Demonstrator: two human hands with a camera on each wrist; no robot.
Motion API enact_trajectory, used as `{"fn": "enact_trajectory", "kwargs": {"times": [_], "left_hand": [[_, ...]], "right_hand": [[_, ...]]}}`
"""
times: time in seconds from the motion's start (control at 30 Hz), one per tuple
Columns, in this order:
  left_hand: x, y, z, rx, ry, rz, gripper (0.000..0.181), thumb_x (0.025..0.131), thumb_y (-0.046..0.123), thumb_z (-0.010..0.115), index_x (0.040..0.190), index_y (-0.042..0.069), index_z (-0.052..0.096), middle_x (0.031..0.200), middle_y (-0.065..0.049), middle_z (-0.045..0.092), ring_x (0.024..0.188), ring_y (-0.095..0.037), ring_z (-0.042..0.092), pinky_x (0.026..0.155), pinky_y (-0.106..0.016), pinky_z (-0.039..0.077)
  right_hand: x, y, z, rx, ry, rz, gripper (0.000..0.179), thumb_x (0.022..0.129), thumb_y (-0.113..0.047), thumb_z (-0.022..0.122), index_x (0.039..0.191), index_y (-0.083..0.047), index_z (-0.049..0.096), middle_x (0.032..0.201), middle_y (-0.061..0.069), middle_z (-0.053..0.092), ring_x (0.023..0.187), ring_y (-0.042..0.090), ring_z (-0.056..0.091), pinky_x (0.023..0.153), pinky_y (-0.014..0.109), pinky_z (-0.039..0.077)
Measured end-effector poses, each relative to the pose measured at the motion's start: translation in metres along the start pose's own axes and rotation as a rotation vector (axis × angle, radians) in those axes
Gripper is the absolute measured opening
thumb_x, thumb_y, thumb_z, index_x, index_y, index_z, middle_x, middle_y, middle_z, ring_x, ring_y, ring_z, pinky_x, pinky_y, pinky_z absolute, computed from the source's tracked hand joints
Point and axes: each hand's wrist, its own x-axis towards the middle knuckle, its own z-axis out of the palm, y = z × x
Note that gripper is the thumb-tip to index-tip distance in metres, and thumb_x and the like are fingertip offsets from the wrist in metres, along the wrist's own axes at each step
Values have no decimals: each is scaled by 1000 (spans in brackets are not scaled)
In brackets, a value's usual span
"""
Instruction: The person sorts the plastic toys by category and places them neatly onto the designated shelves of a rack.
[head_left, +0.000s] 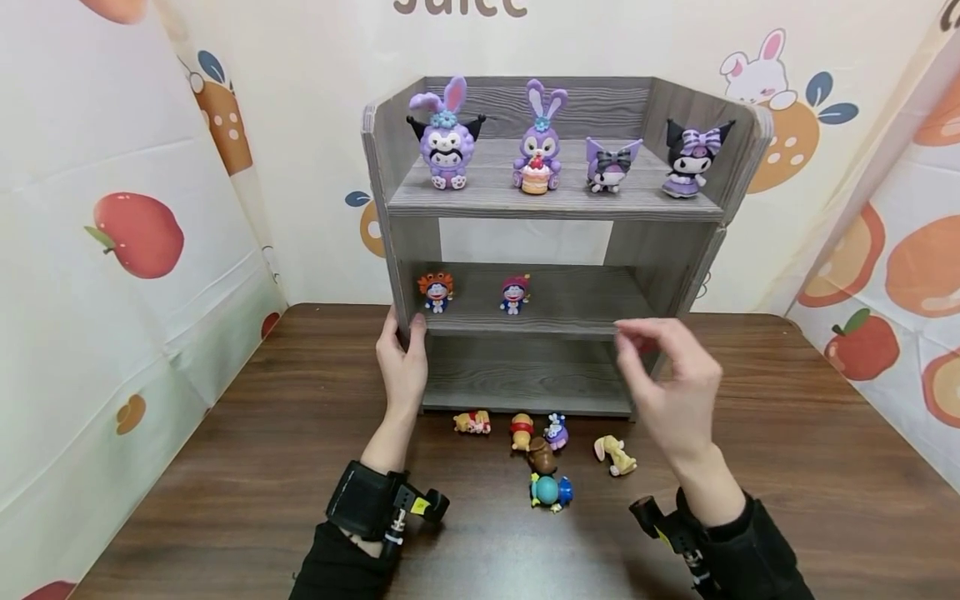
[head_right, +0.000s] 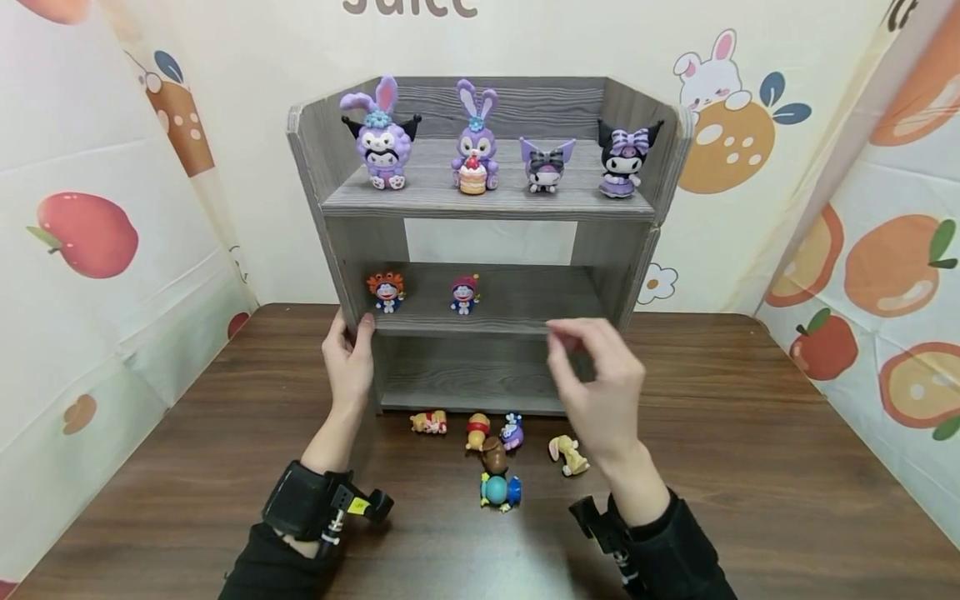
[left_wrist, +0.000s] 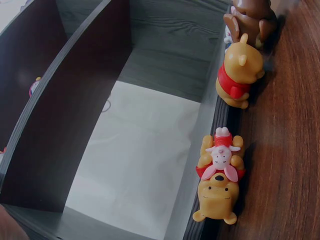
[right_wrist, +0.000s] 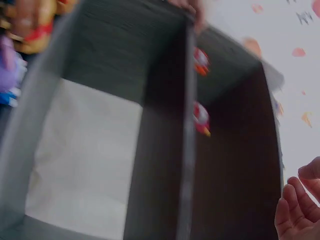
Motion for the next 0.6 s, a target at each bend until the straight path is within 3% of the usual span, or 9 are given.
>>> {"fn": "enact_trajectory", "kwargs": {"times": [0.17,0.33,0.6], "left_hand": [[0,0,-1,7,1,-11,37,86,-5,45,123,-11,45,119,-26,49,103,-31,48,79,-21,39],[-1,-1,-1,14,-5,-20,38,87,-4,45,124,-10,44,118,-25,50,100,-30,49,78,-22,39],[0,-1,-1,7,-2,-14,38,86,-4,46,124,-10,44,120,-24,49,105,-30,48,82,-24,38]], "right_hand": [[-17,6,9,-20,-239,-73,15,76,-1,58,89,0,66,82,4,62,72,12,53,67,18,42],[-30,8,12,-29,-482,-105,20,75,1,59,94,-3,63,89,1,61,80,12,55,69,21,44],[-48,12,13,-196,-817,-159,28,70,-1,69,96,-7,62,93,-1,59,85,12,56,68,28,47]]}}
